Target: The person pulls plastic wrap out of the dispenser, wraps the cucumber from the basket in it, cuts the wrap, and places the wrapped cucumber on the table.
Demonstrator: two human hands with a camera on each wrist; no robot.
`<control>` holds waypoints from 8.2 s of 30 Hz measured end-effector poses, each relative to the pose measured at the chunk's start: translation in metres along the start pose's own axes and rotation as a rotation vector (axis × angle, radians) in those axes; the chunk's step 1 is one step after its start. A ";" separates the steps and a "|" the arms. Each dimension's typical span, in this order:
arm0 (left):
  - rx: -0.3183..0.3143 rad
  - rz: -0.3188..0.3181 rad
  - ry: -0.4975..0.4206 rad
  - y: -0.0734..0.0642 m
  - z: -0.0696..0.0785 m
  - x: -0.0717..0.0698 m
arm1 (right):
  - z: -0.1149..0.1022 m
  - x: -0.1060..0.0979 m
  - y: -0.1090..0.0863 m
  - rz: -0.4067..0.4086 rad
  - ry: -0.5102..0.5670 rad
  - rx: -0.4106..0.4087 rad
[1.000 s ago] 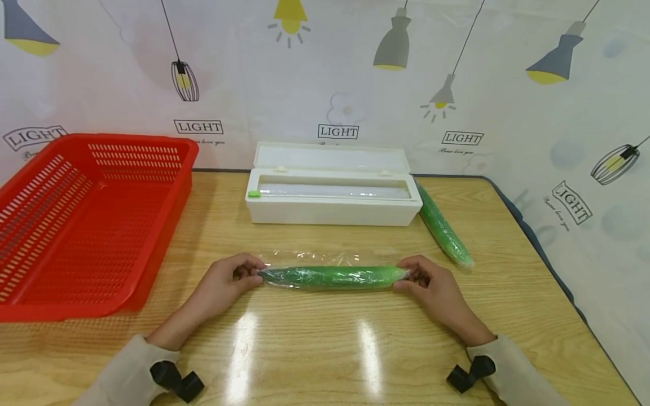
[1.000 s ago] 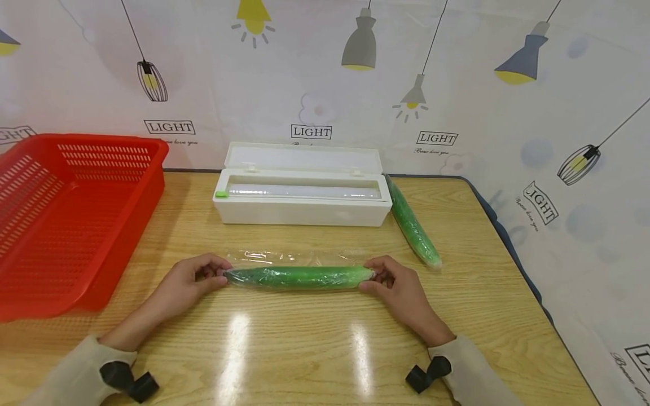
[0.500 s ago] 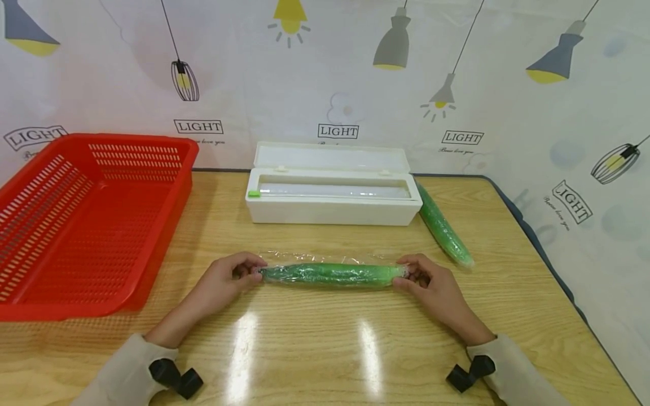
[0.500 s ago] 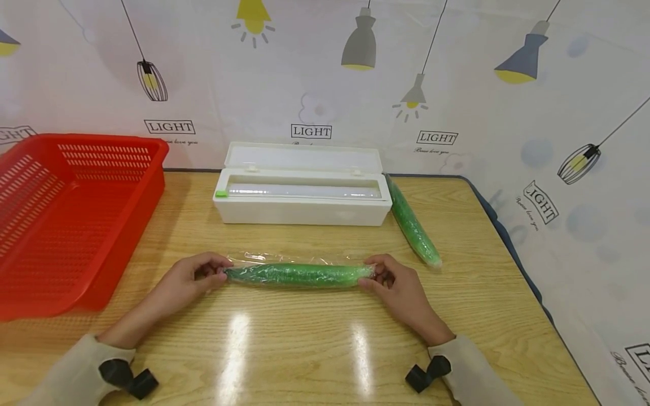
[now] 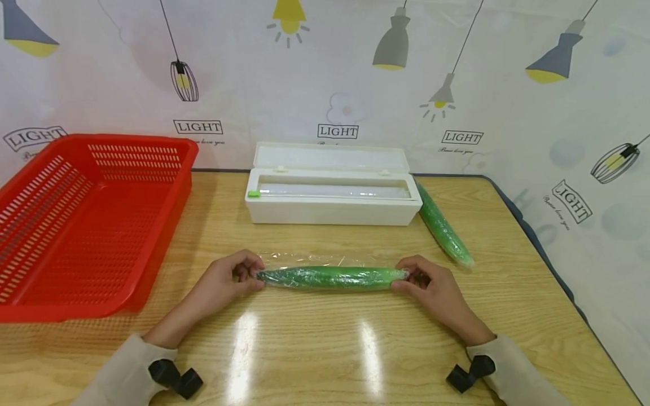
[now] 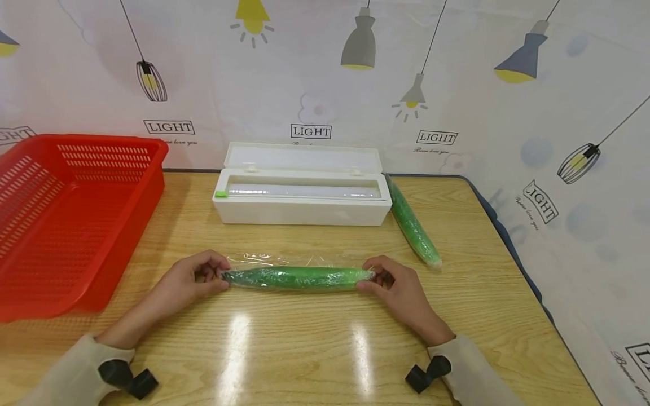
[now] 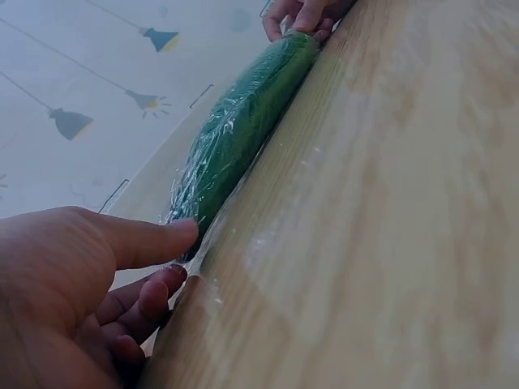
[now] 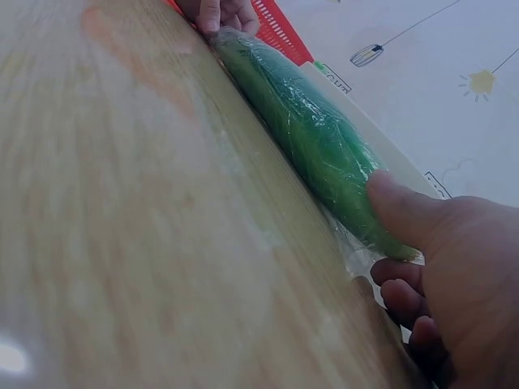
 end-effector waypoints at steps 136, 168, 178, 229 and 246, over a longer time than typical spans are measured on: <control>-0.015 0.129 0.004 -0.002 -0.001 0.001 | -0.007 0.016 -0.001 -0.156 -0.121 -0.116; 0.060 0.116 0.071 -0.002 0.003 0.002 | -0.010 0.010 0.000 -0.086 -0.113 -0.122; 0.042 0.112 0.141 -0.001 0.000 0.005 | -0.009 0.010 0.000 -0.081 -0.130 -0.138; 0.254 0.084 0.003 -0.003 0.032 0.021 | -0.013 0.022 0.002 -0.081 0.131 0.088; 0.042 0.025 -0.183 0.003 0.013 0.020 | -0.014 0.029 0.031 -0.104 -0.010 0.008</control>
Point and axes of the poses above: each hand's wrist, its own y-axis towards the middle knuckle, its own x-axis out of the palm, z = x × y, the point moved 9 cm from there along y, towards the middle knuckle, and after that the axes turned 4 degrees about -x, right-handed, at the moved point
